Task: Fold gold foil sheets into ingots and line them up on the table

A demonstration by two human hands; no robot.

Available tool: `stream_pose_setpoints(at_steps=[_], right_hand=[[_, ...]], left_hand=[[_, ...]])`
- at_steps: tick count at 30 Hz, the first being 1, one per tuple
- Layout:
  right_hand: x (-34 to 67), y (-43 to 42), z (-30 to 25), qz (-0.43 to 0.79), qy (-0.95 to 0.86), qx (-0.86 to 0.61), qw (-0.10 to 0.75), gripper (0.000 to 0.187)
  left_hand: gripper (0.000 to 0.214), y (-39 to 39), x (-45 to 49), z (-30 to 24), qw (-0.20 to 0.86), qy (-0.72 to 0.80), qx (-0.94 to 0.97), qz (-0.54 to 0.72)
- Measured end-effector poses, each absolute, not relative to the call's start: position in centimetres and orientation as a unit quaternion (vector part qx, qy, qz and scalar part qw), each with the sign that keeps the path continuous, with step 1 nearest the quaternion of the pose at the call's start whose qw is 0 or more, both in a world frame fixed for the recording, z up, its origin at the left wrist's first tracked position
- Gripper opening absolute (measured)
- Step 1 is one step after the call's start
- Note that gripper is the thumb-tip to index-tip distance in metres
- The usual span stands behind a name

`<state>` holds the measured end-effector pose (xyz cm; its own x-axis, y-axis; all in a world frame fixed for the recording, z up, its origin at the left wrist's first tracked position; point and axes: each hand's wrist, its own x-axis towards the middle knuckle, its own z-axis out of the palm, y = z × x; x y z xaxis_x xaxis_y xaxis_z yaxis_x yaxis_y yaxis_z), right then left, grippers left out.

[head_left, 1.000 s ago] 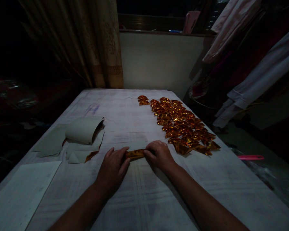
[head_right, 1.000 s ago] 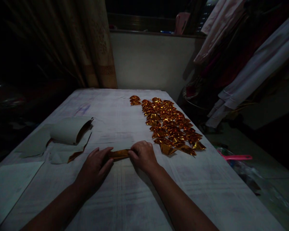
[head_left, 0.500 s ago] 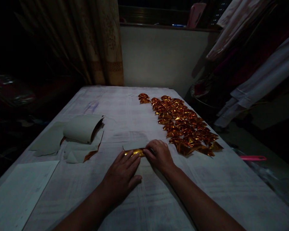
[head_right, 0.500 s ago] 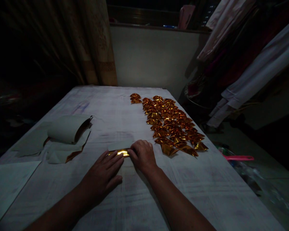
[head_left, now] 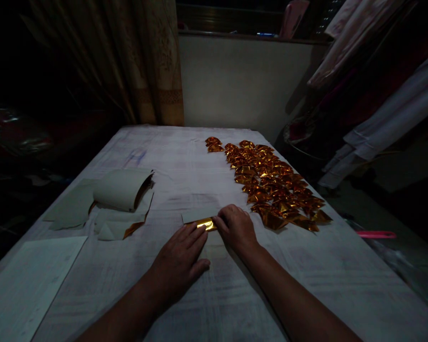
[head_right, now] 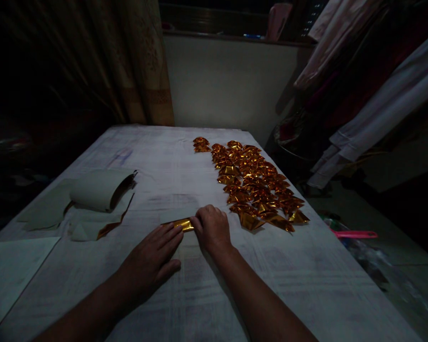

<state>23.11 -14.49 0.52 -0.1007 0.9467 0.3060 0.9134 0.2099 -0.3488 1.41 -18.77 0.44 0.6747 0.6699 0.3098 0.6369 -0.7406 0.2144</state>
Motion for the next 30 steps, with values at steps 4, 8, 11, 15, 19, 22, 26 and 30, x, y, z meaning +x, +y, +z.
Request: stream_pose_setpoints(at_steps=[4, 8, 11, 15, 19, 22, 26, 30], right_hand=[[23.0, -14.4, 0.7, 0.019, -0.746, -0.627, 0.224, 0.016], [23.1, -14.4, 0.7, 0.018, -0.749, -0.627, 0.212, 0.016], [23.2, -14.4, 0.6, 0.016, -0.748, -0.624, 0.225, 0.017], [23.2, -14.4, 0.1, 0.027, -0.740, -0.622, 0.254, 0.011], [23.5, -14.3, -0.3, 0.065, -0.726, -0.617, 0.296, 0.010], [24.1, -14.6, -0.2, 0.094, -0.714, -0.601, 0.347, 0.019], [24.2, -16.2, 0.6, 0.056, -0.759, -0.552, 0.342, 0.024], [23.2, -18.5, 1.1, 0.019, -0.845, -0.484, 0.226, 0.038]], left_hand=[[0.055, -18.8, 1.3, 0.5, 0.052, 0.358, 0.914, 0.186], [0.056, -18.8, 1.3, 0.5, 0.051, 0.355, 0.915, 0.183], [0.057, -18.9, 1.3, 0.3, 0.051, 0.358, 0.913, 0.188], [0.059, -18.8, 1.4, 0.0, 0.041, 0.361, 0.913, 0.184], [0.059, -18.8, 1.4, -0.1, 0.033, 0.360, 0.915, 0.178], [0.059, -18.8, 1.4, -0.2, 0.035, 0.365, 0.912, 0.183], [0.060, -18.8, 1.4, -0.4, 0.035, 0.367, 0.910, 0.187], [0.060, -18.8, 1.5, -0.2, 0.039, 0.367, 0.909, 0.195]])
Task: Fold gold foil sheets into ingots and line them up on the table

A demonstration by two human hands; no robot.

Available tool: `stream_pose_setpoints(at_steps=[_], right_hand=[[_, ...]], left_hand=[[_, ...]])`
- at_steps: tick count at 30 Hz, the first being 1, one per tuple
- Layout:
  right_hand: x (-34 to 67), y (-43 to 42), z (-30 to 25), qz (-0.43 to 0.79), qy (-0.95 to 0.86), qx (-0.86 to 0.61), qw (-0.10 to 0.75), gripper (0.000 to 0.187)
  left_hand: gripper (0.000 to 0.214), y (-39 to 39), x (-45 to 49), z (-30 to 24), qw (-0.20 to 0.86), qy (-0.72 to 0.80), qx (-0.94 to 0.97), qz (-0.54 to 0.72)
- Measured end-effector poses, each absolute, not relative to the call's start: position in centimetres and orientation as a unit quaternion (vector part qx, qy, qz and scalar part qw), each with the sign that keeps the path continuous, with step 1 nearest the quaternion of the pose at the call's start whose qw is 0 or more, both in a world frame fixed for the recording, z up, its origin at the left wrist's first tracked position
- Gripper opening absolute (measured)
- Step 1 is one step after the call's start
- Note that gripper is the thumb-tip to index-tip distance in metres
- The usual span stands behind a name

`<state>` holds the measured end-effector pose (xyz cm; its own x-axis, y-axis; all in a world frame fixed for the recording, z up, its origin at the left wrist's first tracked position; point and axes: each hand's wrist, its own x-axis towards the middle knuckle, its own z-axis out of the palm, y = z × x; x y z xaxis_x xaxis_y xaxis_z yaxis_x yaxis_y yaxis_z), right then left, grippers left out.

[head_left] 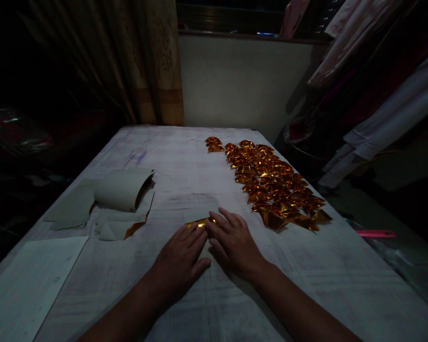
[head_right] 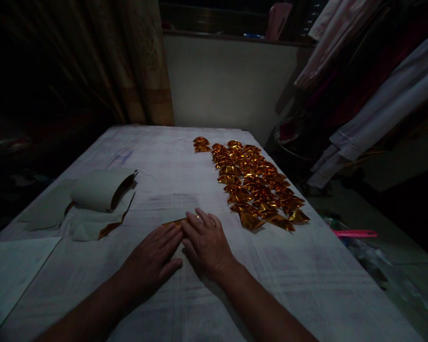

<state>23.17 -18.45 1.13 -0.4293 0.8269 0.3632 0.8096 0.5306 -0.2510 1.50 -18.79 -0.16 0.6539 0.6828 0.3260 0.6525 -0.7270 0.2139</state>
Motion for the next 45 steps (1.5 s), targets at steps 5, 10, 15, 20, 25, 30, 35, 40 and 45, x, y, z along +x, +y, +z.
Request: stream_pose_setpoints(at_steps=[5, 10, 15, 20, 25, 30, 35, 40, 45], right_hand=[[22.8, -19.6, 1.0, 0.036, -0.854, -0.507, 0.114, 0.057], [24.1, -19.4, 1.2, 0.037, -0.836, -0.542, 0.079, 0.059], [24.7, -19.4, 1.0, 0.024, -0.808, -0.585, 0.063, 0.061], [24.0, -19.2, 1.3, 0.010, -0.817, -0.571, 0.086, 0.063], [23.3, -19.1, 1.6, 0.069, -0.858, -0.502, 0.081, 0.059], [23.1, -19.3, 1.6, 0.099, -0.844, -0.522, 0.067, 0.062], [22.9, -19.5, 2.0, 0.110, -0.838, -0.531, 0.062, 0.063], [22.7, -19.5, 2.3, 0.110, -0.836, -0.535, 0.058, 0.064], [22.8, -19.6, 2.3, 0.108, -0.836, -0.534, 0.064, 0.062]], left_hand=[[0.060, -18.7, 1.5, 0.2, 0.041, 0.364, 0.910, 0.195], [0.057, -18.7, 1.5, 0.1, 0.022, 0.366, 0.912, 0.186], [0.054, -18.6, 1.6, 0.1, 0.003, 0.373, 0.912, 0.173], [0.053, -18.6, 1.8, 0.1, -0.002, 0.376, 0.907, 0.190], [0.056, -18.2, 2.4, 1.1, 0.021, 0.368, 0.911, 0.185], [0.053, -17.9, 2.9, 2.1, 0.045, 0.355, 0.914, 0.190], [0.053, -18.2, 1.3, 1.1, 0.011, 0.352, 0.918, 0.185], [0.056, -18.8, -1.8, -0.1, -0.019, 0.361, 0.919, 0.156], [0.054, -18.8, -3.2, -0.1, -0.029, 0.371, 0.918, 0.133]])
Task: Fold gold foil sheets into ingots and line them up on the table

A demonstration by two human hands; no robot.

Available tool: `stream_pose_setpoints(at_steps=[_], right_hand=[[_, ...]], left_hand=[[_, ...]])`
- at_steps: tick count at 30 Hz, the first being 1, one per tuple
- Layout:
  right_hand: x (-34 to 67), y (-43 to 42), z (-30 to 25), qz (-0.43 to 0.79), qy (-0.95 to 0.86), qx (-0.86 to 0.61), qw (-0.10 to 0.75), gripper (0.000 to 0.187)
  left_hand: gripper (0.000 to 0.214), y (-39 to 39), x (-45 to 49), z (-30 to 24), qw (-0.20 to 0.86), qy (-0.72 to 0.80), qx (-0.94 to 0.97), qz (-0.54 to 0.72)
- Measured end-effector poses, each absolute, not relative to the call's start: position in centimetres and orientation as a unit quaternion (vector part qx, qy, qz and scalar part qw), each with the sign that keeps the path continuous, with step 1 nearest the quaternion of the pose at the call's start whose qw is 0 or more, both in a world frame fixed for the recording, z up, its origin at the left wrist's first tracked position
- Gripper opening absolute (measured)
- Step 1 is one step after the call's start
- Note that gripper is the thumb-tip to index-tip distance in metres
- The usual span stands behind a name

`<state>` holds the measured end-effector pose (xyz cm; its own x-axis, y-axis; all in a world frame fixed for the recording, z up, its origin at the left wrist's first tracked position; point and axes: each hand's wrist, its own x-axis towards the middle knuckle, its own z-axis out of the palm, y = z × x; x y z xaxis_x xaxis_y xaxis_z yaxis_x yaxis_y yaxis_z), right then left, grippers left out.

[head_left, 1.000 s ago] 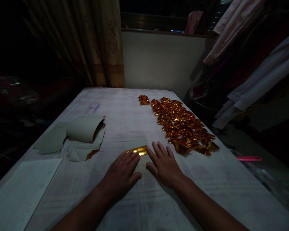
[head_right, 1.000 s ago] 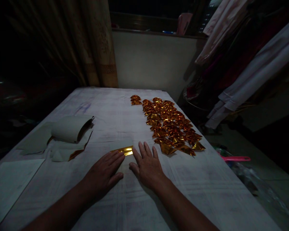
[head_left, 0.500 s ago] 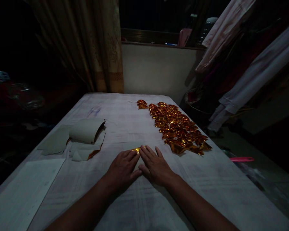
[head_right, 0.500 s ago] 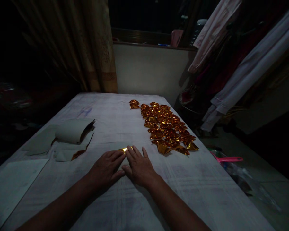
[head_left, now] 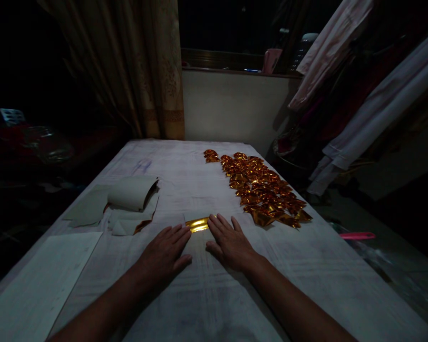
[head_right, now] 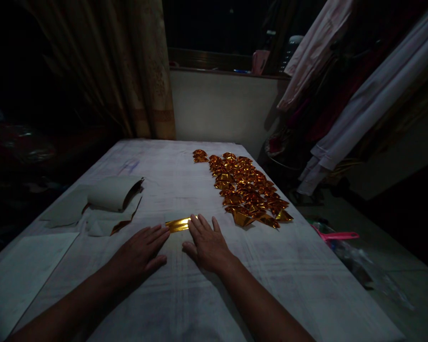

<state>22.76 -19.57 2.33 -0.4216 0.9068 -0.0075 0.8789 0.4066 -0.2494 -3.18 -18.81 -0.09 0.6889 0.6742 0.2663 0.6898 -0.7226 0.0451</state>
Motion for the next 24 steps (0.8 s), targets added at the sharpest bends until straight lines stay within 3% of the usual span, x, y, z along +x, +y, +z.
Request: stream_pose_setpoints(at_steps=[13, 24], right_hand=[[19.1, -19.1, 1.8, 0.122, -0.880, -0.452, 0.083, 0.063], [24.1, -18.7, 1.8, 0.097, -0.826, -0.553, 0.045, 0.061]], left_hand=[[0.058, -18.8, -3.1, -0.2, 0.001, -0.401, -0.906, -0.137], [0.047, -18.9, -2.7, 1.2, -0.008, -0.418, -0.903, -0.102]])
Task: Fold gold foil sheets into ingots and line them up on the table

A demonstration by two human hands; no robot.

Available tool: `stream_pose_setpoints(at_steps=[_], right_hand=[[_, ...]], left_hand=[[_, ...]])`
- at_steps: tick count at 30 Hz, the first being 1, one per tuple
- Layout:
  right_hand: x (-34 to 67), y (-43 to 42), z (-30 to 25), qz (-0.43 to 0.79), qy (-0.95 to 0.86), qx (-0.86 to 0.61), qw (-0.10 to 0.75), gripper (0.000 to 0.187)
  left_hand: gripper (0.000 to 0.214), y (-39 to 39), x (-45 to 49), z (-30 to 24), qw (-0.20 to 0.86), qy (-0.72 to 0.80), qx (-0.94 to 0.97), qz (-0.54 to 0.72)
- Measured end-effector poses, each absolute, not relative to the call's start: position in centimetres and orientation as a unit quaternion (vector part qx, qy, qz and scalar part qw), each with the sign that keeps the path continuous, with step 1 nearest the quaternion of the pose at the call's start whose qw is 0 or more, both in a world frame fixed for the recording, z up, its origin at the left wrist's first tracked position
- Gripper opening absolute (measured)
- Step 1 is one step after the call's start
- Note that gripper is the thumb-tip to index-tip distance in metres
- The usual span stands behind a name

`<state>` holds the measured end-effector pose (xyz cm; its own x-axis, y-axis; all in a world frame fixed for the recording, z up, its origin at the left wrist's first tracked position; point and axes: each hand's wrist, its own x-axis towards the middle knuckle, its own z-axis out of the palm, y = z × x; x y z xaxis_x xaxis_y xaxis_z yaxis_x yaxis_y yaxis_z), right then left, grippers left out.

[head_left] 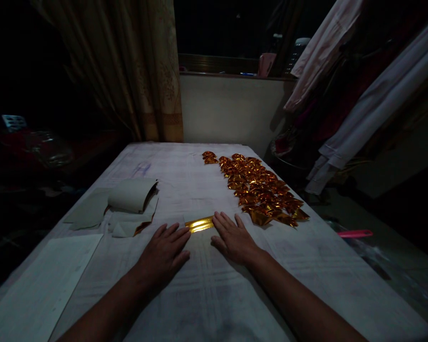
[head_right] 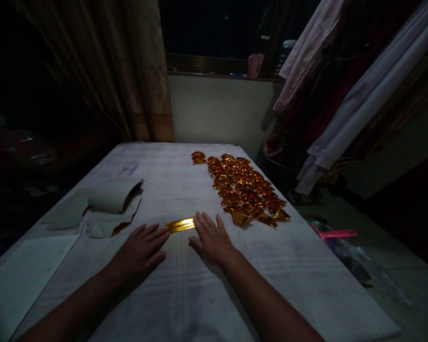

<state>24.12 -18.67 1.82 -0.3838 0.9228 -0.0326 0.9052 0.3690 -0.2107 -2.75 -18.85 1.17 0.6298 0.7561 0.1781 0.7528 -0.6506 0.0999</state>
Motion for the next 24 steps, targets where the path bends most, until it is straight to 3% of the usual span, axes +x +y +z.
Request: stream_pose_setpoints(at_steps=[6, 10, 15, 20, 24], right_hand=[[24.2, -18.6, 1.8, 0.032, -0.804, -0.585, 0.103, 0.061], [23.1, -18.4, 2.2, 0.009, -0.837, -0.514, 0.186, 0.039], [21.6, -17.2, 1.9, 0.063, -0.876, -0.442, 0.182, 0.020], [21.7, -16.5, 1.1, 0.077, -0.869, -0.441, 0.212, 0.024], [22.0, -15.8, 1.7, 0.094, -0.872, -0.443, 0.184, 0.032]], left_hand=[[0.042, -19.8, -1.3, 1.2, -0.016, 0.432, 0.890, 0.149], [0.033, -20.6, 0.8, 2.0, -0.018, 0.452, 0.876, 0.167], [0.021, -20.0, 2.2, 3.2, 0.016, 0.445, 0.880, 0.164], [0.012, -17.9, 0.9, 3.5, 0.024, 0.432, 0.885, 0.173], [0.006, -16.6, 0.5, 3.6, -0.012, 0.414, 0.898, 0.145]])
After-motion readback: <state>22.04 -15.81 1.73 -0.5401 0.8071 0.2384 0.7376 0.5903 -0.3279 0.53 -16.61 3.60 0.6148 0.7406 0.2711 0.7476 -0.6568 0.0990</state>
